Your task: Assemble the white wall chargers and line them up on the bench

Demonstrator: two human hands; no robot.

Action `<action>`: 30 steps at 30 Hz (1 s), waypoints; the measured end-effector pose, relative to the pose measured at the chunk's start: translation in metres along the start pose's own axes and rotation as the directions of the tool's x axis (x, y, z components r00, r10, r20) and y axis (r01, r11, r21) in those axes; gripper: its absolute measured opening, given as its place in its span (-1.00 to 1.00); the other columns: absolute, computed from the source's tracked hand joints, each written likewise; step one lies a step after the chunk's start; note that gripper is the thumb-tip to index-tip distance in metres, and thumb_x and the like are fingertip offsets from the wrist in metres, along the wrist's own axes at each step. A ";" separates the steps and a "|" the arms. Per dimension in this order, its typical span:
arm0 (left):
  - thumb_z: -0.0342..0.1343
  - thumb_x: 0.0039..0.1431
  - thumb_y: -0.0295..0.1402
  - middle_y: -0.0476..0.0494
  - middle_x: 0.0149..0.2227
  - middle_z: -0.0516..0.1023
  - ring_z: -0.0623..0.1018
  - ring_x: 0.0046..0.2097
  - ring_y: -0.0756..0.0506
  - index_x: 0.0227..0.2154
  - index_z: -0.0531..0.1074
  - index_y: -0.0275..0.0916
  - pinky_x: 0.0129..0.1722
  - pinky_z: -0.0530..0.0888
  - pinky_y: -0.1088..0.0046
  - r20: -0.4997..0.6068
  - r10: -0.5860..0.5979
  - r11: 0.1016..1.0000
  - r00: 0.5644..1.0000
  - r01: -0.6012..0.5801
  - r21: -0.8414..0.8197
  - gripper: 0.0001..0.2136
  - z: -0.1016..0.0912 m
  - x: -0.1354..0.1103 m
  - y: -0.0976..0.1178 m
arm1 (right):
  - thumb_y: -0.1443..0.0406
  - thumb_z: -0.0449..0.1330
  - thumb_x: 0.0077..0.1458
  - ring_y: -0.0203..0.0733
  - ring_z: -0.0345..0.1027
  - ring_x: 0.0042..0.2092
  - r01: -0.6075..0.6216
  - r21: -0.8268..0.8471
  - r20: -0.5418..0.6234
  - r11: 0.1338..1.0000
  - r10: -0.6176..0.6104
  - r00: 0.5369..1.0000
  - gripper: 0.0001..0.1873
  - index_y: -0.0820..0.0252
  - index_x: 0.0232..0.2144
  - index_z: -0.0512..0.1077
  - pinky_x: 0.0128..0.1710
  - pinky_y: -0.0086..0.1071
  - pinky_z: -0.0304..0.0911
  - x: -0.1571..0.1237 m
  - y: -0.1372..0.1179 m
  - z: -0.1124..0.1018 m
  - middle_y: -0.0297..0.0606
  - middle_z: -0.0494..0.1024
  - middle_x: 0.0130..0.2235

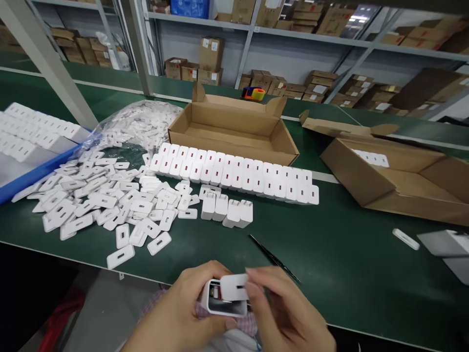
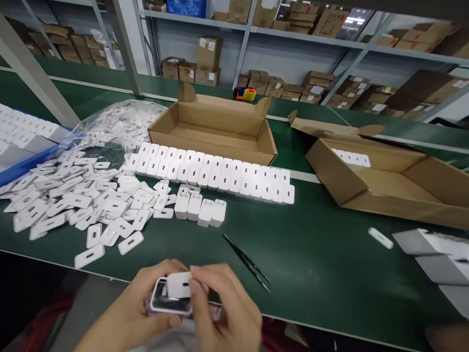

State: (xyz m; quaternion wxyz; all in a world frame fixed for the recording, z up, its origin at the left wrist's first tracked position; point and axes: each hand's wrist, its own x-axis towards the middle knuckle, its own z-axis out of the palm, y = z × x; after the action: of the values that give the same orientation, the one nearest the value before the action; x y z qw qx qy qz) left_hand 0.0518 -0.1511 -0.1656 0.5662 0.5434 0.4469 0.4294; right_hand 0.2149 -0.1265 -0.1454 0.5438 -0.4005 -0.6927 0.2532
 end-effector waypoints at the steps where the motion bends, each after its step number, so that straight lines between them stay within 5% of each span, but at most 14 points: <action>1: 0.28 0.11 -0.15 -0.03 -0.30 0.47 0.43 -0.33 -0.05 -0.20 0.47 -0.23 -0.37 0.29 0.51 0.012 -0.011 1.000 1.000 0.011 0.003 -0.70 0.004 -0.001 0.000 | 0.40 0.19 0.24 -0.26 0.43 -0.39 -0.002 -0.006 0.046 1.000 0.003 0.999 -0.83 0.06 -0.18 0.52 -0.45 -0.48 0.41 0.001 0.001 -0.001 -0.28 0.52 -0.35; 7: 0.25 0.17 -0.13 0.02 -0.32 0.45 0.38 -0.34 -0.03 -0.17 0.42 -0.18 -0.41 0.23 0.53 0.047 -0.094 0.996 0.994 0.093 0.008 -0.71 0.012 -0.007 0.003 | 0.41 0.16 0.27 -0.26 0.50 -0.23 0.096 -0.035 0.343 0.995 -0.078 0.936 -0.68 0.09 0.04 0.49 -0.34 -0.49 0.47 -0.010 0.008 -0.023 -0.18 0.51 -0.12; 12: 0.23 0.17 -0.14 0.00 -0.33 0.49 0.43 -0.35 -0.05 -0.22 0.36 -0.19 -0.41 0.24 0.51 0.108 -0.106 0.994 0.989 0.103 0.031 -0.72 0.015 -0.005 0.009 | 0.53 0.14 0.22 -0.27 0.49 -0.26 0.141 -0.043 0.231 0.989 -0.128 0.964 -0.67 0.12 -0.05 0.50 -0.33 -0.45 0.47 -0.013 -0.002 -0.031 -0.24 0.54 -0.21; 24: 0.32 0.10 -0.15 0.05 -0.34 0.55 0.49 -0.37 -0.03 -0.27 0.37 -0.16 -0.43 0.26 0.55 0.047 -0.038 0.988 0.998 0.030 0.152 -0.71 0.015 -0.009 0.005 | 0.51 0.15 0.23 -0.27 0.50 -0.31 0.106 -0.091 0.198 0.990 -0.086 0.976 -0.71 0.12 -0.10 0.52 -0.38 -0.45 0.48 -0.017 -0.011 -0.023 -0.25 0.57 -0.26; 30: 0.30 0.09 -0.14 0.06 -0.35 0.55 0.48 -0.38 -0.05 -0.28 0.38 -0.14 -0.44 0.25 0.53 0.061 -0.117 0.984 0.991 0.107 0.143 -0.73 0.015 -0.009 0.011 | 0.50 0.16 0.23 -0.26 0.49 -0.34 0.196 -0.092 0.188 0.976 -0.176 0.966 -0.73 0.15 -0.11 0.53 -0.42 -0.43 0.45 -0.015 -0.013 -0.022 -0.23 0.57 -0.28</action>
State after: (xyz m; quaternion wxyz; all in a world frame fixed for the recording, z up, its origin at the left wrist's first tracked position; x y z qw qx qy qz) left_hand 0.0641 -0.1629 -0.1537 0.5652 0.5703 0.4857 0.3455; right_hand 0.2340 -0.1479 -0.1370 0.4779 -0.3385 -0.7862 0.1973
